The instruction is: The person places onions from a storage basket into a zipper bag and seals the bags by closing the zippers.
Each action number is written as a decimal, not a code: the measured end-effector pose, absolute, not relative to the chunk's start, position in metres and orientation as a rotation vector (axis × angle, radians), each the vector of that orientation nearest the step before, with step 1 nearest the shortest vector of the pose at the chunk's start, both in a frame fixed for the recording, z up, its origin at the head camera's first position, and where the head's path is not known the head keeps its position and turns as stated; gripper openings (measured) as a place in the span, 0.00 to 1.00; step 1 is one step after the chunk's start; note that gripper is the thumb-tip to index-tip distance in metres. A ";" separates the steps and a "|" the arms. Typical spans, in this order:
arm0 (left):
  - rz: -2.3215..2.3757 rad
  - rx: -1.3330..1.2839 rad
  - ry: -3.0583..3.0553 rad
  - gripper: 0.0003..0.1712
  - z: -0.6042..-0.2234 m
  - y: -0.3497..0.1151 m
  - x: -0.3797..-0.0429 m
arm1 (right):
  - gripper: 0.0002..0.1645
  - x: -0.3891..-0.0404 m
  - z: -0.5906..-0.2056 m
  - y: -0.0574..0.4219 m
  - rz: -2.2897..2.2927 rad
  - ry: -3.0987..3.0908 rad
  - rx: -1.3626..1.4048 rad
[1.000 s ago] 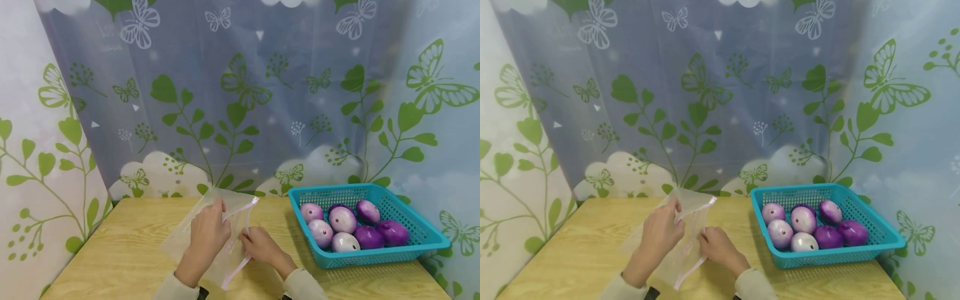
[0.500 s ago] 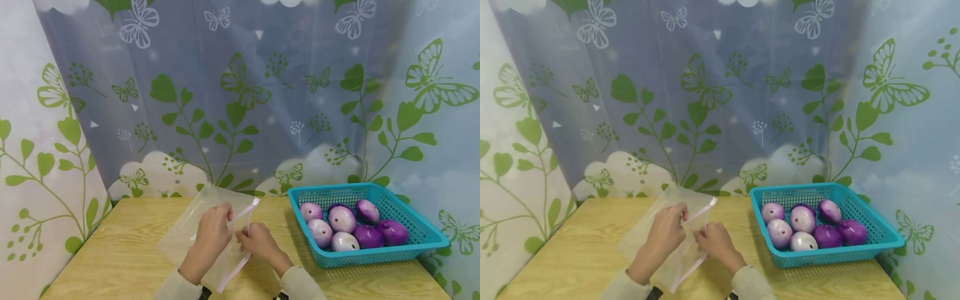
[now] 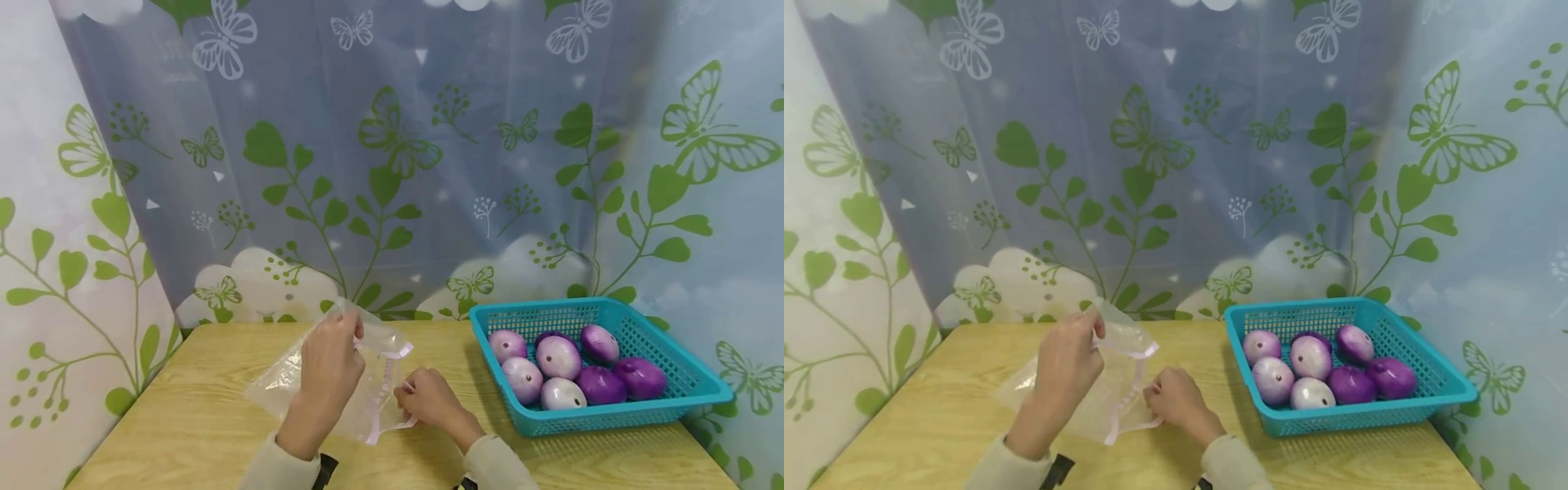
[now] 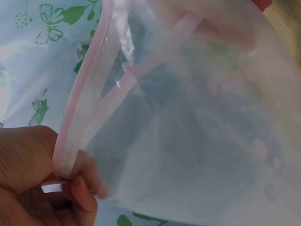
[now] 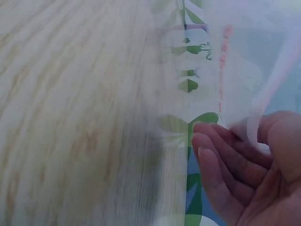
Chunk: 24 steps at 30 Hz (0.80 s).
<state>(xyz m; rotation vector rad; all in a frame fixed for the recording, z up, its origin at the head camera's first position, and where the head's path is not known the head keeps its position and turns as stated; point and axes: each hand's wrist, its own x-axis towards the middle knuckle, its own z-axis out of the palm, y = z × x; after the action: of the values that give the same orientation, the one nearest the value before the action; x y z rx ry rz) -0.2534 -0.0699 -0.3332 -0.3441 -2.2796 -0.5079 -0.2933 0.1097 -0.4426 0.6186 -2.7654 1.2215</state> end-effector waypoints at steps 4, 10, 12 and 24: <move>-0.663 -0.400 -2.465 0.20 -0.333 -0.073 -0.251 | 0.23 -0.294 -0.444 0.110 1.210 -2.781 0.658; -0.746 -0.510 -2.595 0.17 -0.328 -0.077 -0.253 | 0.19 -0.294 -0.438 0.112 1.255 -2.841 0.711; -0.746 -0.520 -2.608 0.15 -0.327 -0.079 -0.254 | 0.16 -0.294 -0.435 0.115 1.303 -2.846 0.727; -0.811 -0.494 -2.741 0.05 -0.320 -0.090 -0.265 | 0.15 -0.296 -0.418 0.134 1.631 -2.648 0.821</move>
<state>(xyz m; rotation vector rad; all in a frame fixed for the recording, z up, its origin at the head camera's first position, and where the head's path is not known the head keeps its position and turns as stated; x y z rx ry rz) -0.2649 -0.0903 -0.3197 -0.4939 -2.7410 -0.8113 -0.2958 0.1342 -0.4184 0.8214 -2.6483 1.6315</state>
